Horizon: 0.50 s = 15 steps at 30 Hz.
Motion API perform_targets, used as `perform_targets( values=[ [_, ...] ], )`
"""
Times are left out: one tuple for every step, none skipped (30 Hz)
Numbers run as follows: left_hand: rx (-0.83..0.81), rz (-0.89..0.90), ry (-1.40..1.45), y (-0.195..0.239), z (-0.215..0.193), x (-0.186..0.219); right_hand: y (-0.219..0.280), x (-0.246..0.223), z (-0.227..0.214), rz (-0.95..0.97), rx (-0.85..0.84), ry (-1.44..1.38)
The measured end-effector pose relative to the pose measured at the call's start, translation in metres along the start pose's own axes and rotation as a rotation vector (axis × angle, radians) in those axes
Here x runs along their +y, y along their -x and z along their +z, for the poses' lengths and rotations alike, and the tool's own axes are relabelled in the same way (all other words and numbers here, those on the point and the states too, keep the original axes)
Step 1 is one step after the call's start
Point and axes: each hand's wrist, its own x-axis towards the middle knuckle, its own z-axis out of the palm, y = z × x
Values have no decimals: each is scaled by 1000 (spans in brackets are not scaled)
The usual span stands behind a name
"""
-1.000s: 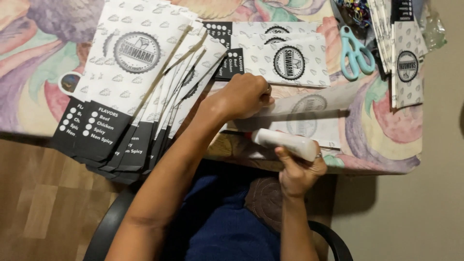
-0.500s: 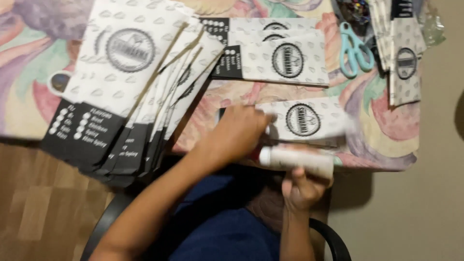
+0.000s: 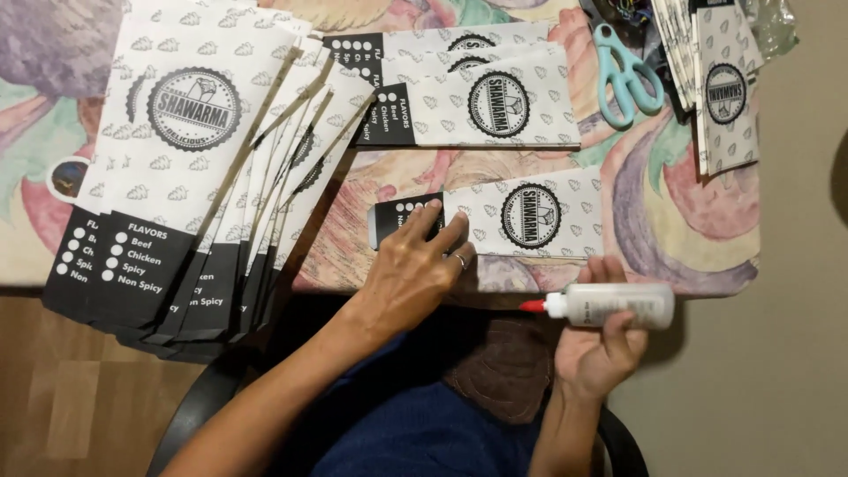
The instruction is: The person is applying glue to the edges of paper shawarma sleeves and folding them to complete the packaging.
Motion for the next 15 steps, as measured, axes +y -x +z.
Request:
perform_targets(
  values=[
    [-2,3,1,-3,-4,3,0,-3,8,-1,4,0],
    [25,-47,33,-7,-9,5,0,-6,16,30,-81,12],
    [52,-96,62,-11,-13,7,0,-9,25,57,-166,22],
    [51,-91,62,-11,-12,7,-2,-8,23,55,-162,20],
    [60,-94,61,-11,-11,7,-3,-7,21,97,-206,25],
    [69,-97,60,-11,-10,8,-4,-6,19,139,-250,30],
    [68,-93,61,-11,-12,8,-5,-5,16,136,-247,29],
    [61,-98,60,-11,-13,8,-6,-4,13,148,-252,33],
    [52,-106,60,-10,-15,9,-6,-3,10,164,-259,38],
    [51,-106,61,-9,-13,8,-7,-3,7,165,-257,38],
    [66,-101,59,-8,-10,8,-8,-3,3,169,-252,37],
    [81,-96,56,-7,-8,8,-9,-3,0,174,-247,36],
    [80,-95,59,-7,-9,8,-10,-3,-1,173,-244,38],
    [76,-101,65,-8,-10,8,-10,-4,-2,165,-256,44],
    [72,-106,70,-8,-12,8,-11,-4,-3,156,-269,48]
  ],
)
